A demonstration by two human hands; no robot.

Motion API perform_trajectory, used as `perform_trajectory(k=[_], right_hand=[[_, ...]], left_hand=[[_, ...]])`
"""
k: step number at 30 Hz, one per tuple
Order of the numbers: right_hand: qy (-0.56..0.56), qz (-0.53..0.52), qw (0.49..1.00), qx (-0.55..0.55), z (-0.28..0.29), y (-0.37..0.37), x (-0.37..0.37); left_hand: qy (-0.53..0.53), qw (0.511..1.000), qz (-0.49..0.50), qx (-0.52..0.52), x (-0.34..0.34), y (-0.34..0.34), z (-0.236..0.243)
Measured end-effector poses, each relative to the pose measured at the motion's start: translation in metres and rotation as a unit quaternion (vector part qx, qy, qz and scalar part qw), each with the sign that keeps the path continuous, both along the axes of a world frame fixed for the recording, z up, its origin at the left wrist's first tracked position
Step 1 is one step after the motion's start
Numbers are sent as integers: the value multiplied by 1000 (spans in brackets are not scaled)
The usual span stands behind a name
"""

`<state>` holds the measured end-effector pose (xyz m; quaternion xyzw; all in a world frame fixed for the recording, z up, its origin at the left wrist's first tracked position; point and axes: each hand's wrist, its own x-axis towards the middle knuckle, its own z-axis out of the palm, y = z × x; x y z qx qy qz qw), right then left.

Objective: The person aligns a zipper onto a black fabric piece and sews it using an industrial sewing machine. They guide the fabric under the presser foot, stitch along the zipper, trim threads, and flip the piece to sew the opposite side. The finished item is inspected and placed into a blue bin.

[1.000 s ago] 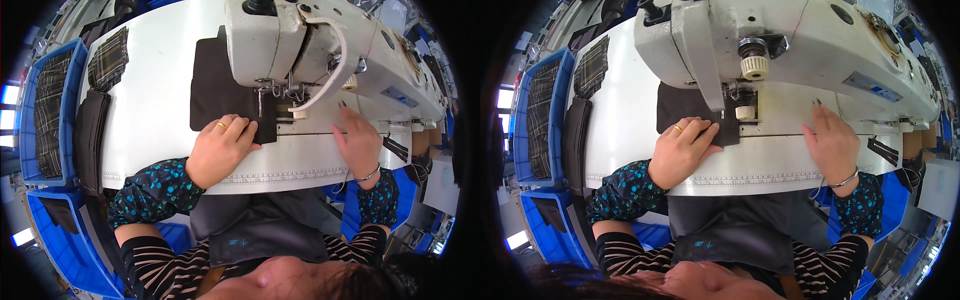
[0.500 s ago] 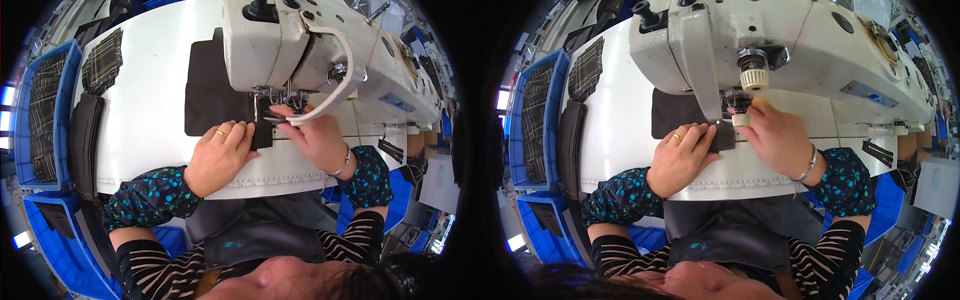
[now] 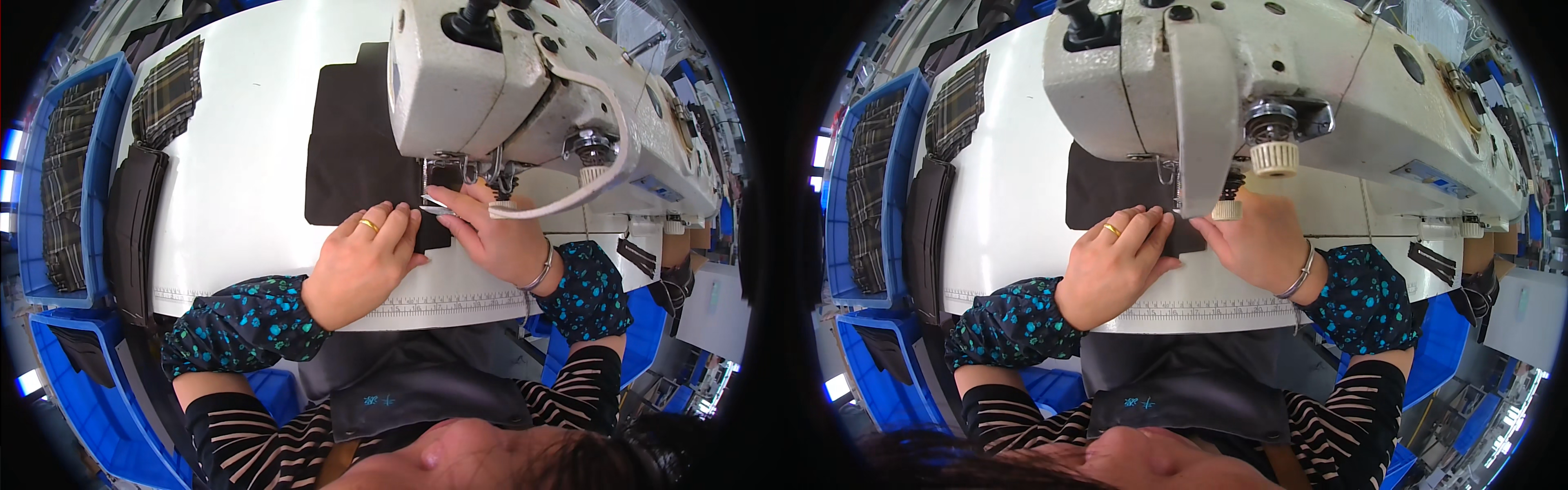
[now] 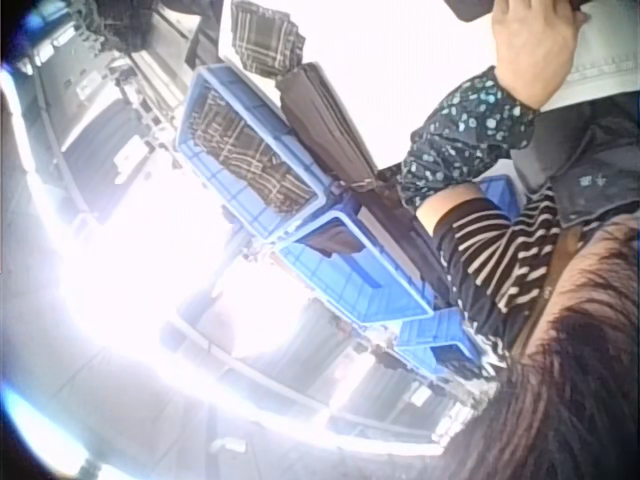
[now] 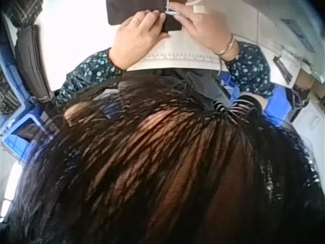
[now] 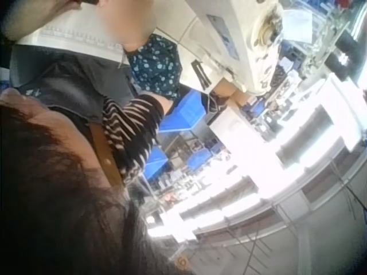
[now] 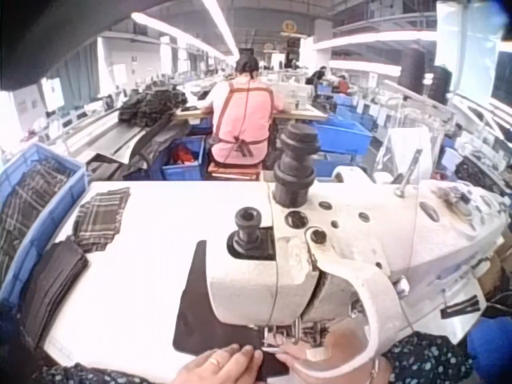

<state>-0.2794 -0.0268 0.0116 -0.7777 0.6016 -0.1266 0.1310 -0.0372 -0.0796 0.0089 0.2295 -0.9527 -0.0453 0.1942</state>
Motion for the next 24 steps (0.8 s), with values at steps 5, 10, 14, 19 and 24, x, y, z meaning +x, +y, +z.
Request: perform_trajectory(k=[5,10,14,19,24], right_hand=[[15,0,1000,-7,2,2,2],[1,13,999,-31,-3,1,2],[-30,17,998,-57,-6,-1,4],[-39,-12,999,-29,-11,-2,1],[-26,-20,999,-25,-1,-4,-1]], left_hand=[[1,1000,1,-2,0,1,0],[3,1000,1,-5,0,1,-1],[4,1000,1,-5,0,1,-1],[8,1000,1,-5,0,0,0],[58,996,14,65,1,-10,3]])
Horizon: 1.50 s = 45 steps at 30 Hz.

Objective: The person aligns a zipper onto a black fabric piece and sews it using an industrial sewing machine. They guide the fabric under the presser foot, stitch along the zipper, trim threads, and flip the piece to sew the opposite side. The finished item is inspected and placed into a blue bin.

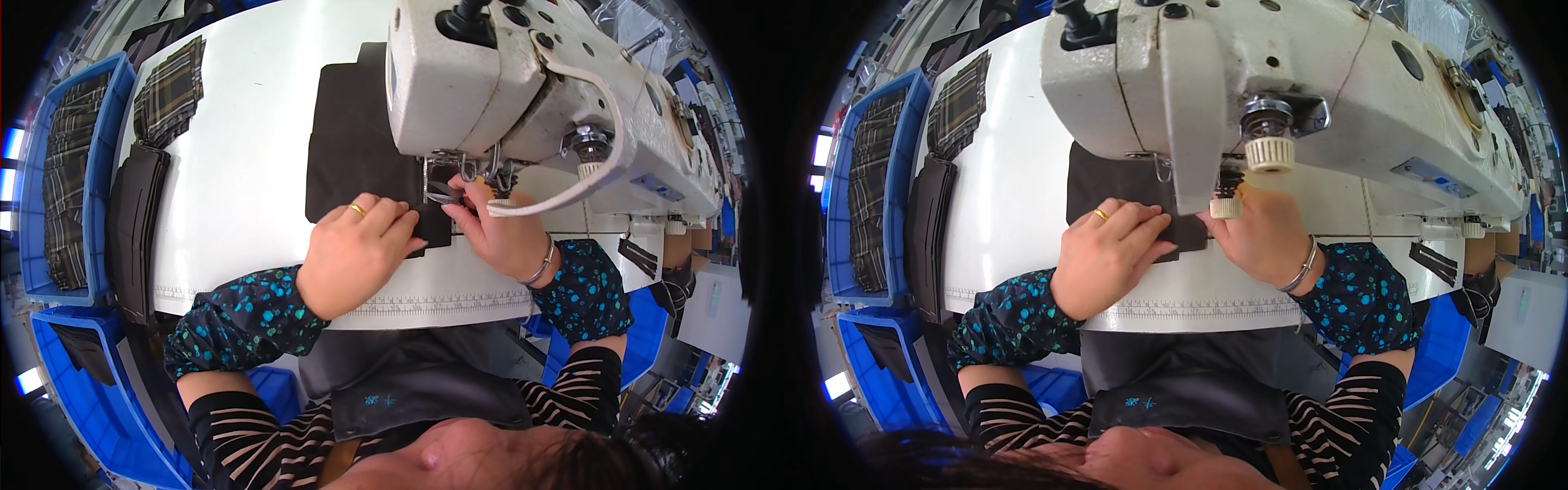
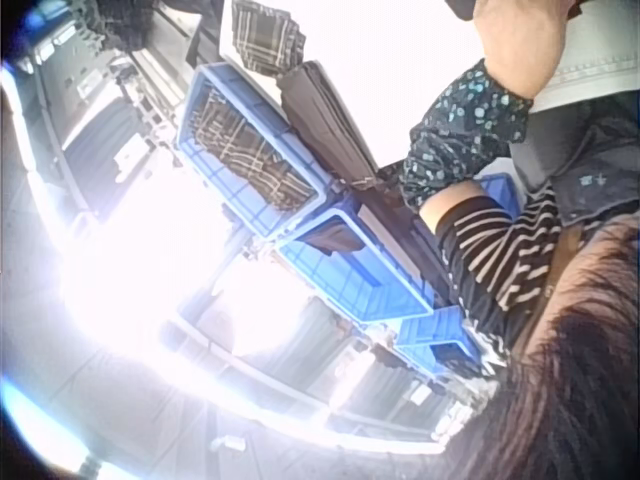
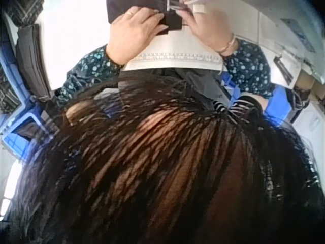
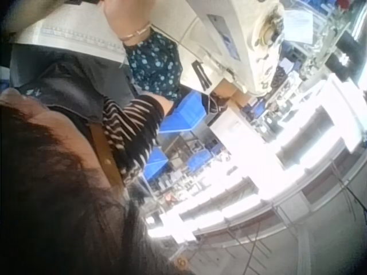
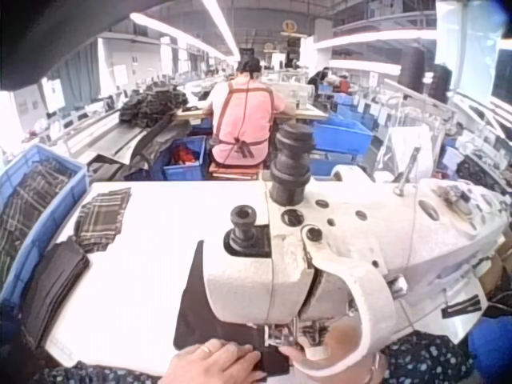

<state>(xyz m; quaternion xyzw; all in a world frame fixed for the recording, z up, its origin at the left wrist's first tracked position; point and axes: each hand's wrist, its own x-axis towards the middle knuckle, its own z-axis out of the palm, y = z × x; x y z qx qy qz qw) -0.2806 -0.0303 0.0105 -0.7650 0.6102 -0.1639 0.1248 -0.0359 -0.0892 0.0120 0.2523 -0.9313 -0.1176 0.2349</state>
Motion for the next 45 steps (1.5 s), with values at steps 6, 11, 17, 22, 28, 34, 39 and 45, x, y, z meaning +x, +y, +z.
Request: perform_trajectory(k=[6,11,17,22,28,34,39,45], right_hand=[[-5,25,998,-57,8,1,8],[8,24,998,-51,8,0,12],[11,20,998,-53,6,2,13],[11,22,998,-52,6,1,12],[-6,16,996,-90,-6,-1,13],[-51,-14,996,-77,-16,-3,9],[-24,0,999,-41,5,-4,8],[-40,24,997,-55,8,-2,10]], left_hand=[[69,990,57,112,-6,-23,2],[43,989,66,127,-5,-24,3],[36,988,58,140,-4,-25,4],[36,987,55,150,-3,-26,4],[32,986,55,152,-3,-26,3],[34,987,58,142,-5,-25,3],[81,991,19,105,-12,-31,-3],[52,996,-29,64,-20,-39,-19]])
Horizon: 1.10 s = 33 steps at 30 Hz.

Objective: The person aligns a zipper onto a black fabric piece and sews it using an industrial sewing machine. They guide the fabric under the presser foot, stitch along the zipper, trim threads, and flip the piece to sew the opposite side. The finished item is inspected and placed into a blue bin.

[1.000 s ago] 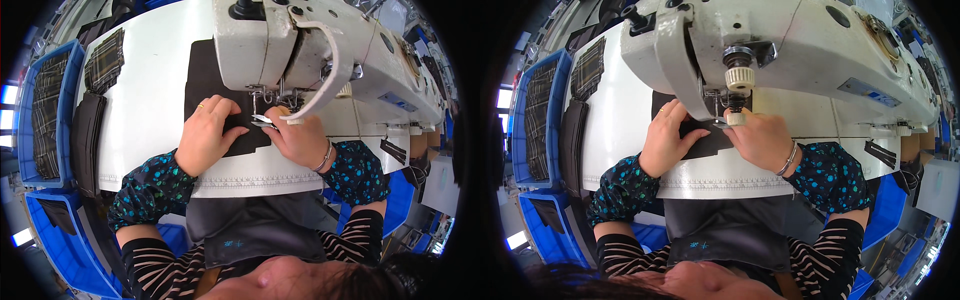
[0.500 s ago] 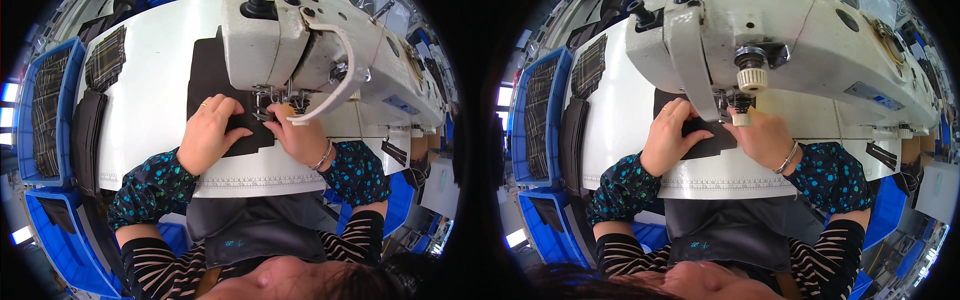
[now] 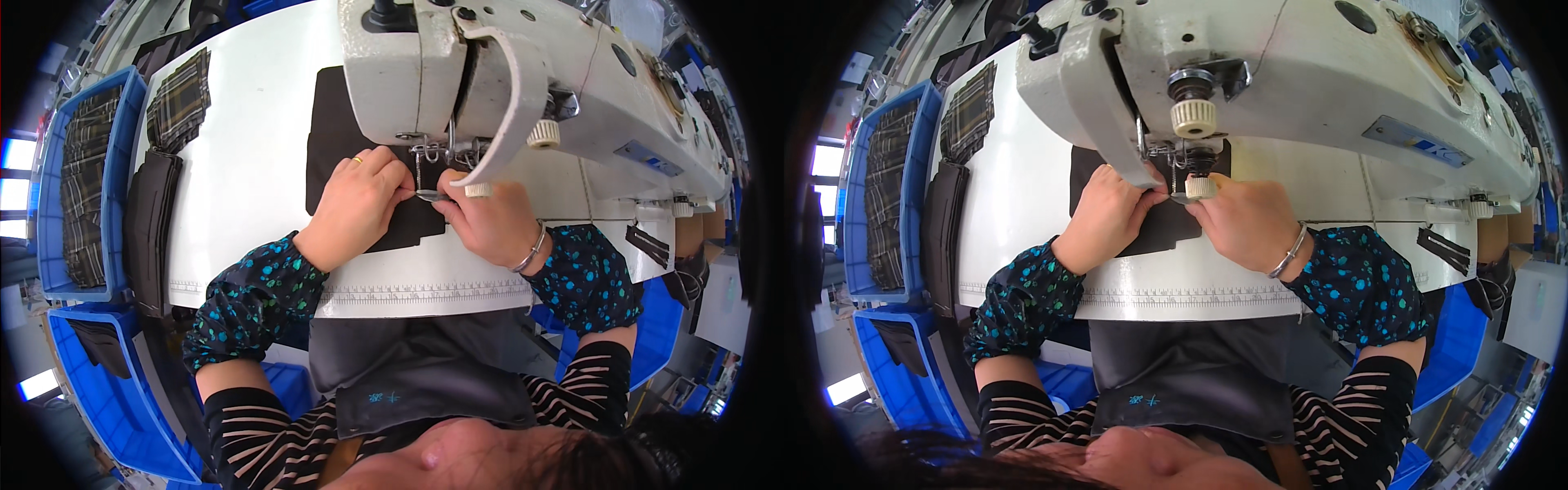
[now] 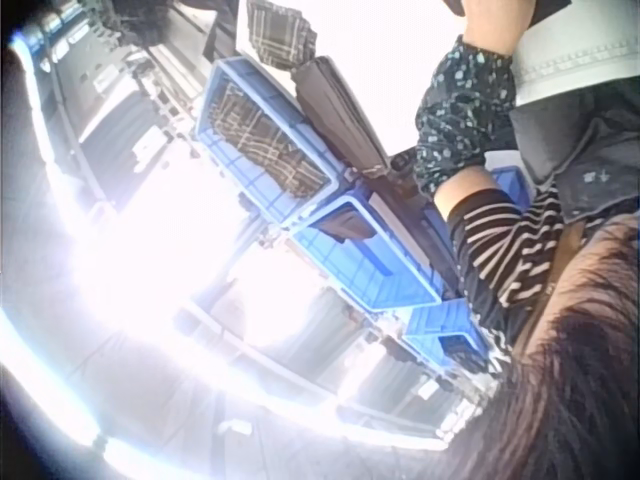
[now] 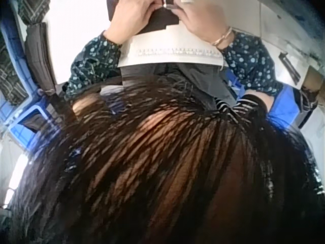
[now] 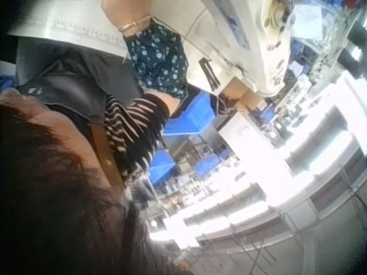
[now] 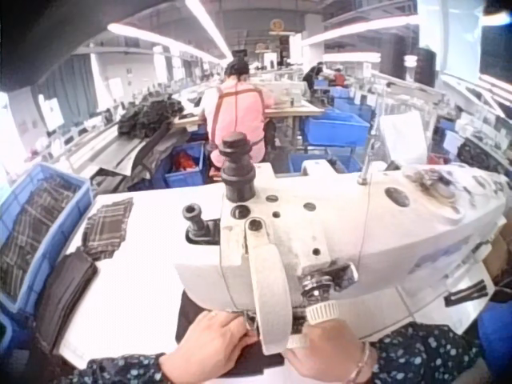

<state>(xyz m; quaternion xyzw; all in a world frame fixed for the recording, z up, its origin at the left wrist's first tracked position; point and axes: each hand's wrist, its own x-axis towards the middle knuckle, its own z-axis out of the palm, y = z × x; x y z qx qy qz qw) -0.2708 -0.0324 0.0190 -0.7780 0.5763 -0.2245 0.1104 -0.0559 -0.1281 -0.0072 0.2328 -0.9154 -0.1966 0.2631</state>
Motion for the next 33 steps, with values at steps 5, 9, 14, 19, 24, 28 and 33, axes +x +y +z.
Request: perform_trajectory(k=[5,9,14,19,24,28,33], right_hand=[[5,6,1000,-4,-5,-1,1],[10,7,1000,-1,-7,-3,2],[14,26,999,-11,-7,-7,0],[-10,23,1000,13,1,-5,0],[16,-4,1000,24,12,2,-16],[20,80,994,73,30,8,-26],[23,244,950,191,43,14,-22]], left_hand=[[-26,1000,-4,13,-1,-2,1],[-25,1000,-5,8,-2,-1,1],[-25,1000,2,6,-1,0,3],[-14,999,7,33,2,-1,3],[-64,995,-75,21,23,9,44],[-146,988,-53,-6,27,31,44],[-129,985,-25,-115,23,33,30]])
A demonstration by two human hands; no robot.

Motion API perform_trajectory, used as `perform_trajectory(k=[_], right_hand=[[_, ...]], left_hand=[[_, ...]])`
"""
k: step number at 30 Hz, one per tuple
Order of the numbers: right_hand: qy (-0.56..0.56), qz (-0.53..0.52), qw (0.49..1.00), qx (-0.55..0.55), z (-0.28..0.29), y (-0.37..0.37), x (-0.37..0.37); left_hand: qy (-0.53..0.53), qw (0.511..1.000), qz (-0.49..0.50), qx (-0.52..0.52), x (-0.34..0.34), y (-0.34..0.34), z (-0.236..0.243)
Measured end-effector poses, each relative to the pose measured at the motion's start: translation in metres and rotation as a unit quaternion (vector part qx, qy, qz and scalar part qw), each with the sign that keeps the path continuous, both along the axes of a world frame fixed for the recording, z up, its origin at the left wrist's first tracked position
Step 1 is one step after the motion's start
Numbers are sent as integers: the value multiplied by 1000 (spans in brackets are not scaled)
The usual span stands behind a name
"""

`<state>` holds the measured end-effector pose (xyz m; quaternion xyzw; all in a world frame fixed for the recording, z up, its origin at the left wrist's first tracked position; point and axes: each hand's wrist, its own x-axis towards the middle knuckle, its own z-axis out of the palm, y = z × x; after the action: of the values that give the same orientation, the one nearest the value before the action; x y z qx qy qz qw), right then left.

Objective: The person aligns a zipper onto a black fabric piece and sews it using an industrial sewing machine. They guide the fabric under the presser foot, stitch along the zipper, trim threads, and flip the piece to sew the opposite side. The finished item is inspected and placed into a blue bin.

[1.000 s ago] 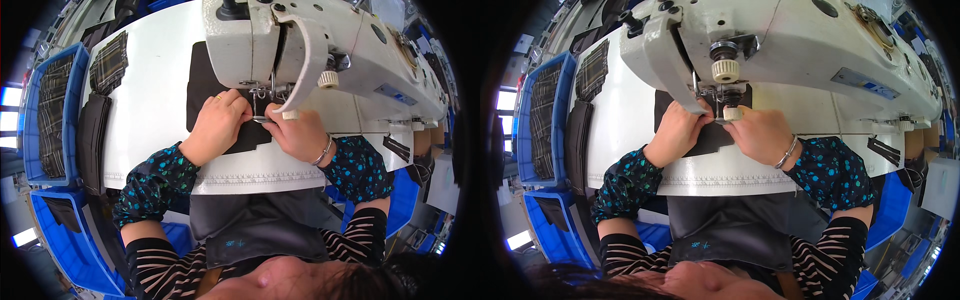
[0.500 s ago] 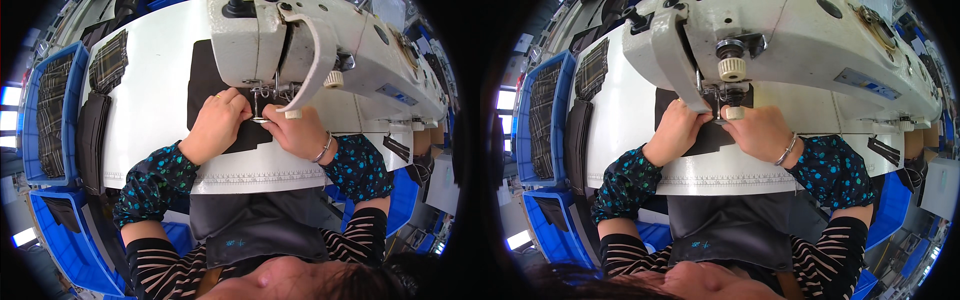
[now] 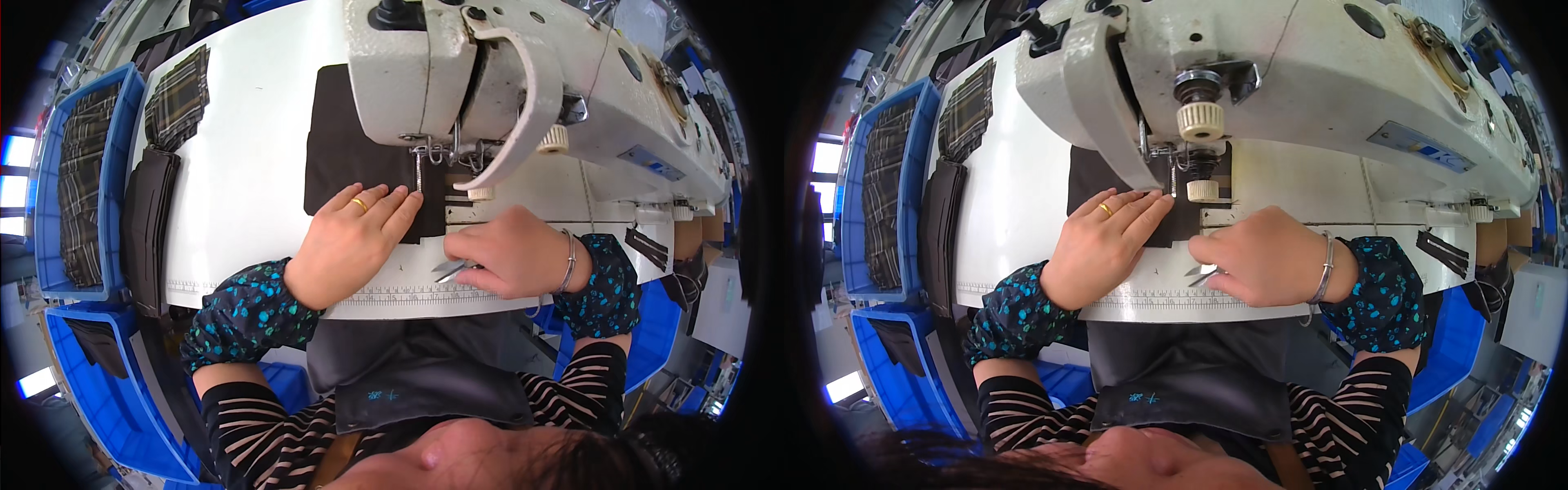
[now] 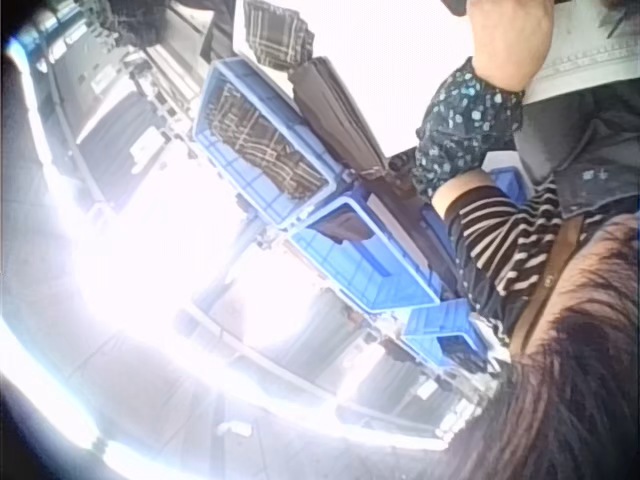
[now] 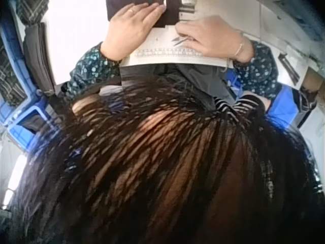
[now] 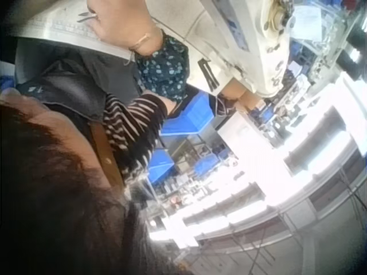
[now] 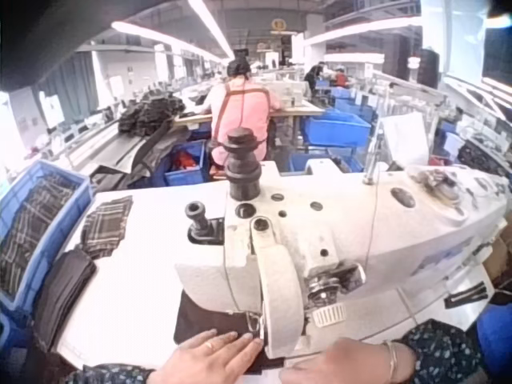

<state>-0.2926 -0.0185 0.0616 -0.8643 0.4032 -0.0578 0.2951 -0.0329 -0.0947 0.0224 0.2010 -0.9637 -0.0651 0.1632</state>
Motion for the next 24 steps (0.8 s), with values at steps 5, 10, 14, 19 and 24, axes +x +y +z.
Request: perform_trajectory(k=[5,10,14,19,24], right_hand=[[-7,-59,988,-141,-17,-4,10],[15,-139,940,-312,-41,-14,12],[15,-156,933,-323,-41,-15,16],[20,-179,921,-344,-47,-19,18],[26,-179,918,-354,-46,-21,20]], left_hand=[[118,968,59,213,-10,-31,-5],[178,878,99,434,-10,-54,-22],[159,869,114,455,-9,-55,-19],[134,846,104,505,-9,-42,4],[151,946,92,272,-12,-36,-17]])
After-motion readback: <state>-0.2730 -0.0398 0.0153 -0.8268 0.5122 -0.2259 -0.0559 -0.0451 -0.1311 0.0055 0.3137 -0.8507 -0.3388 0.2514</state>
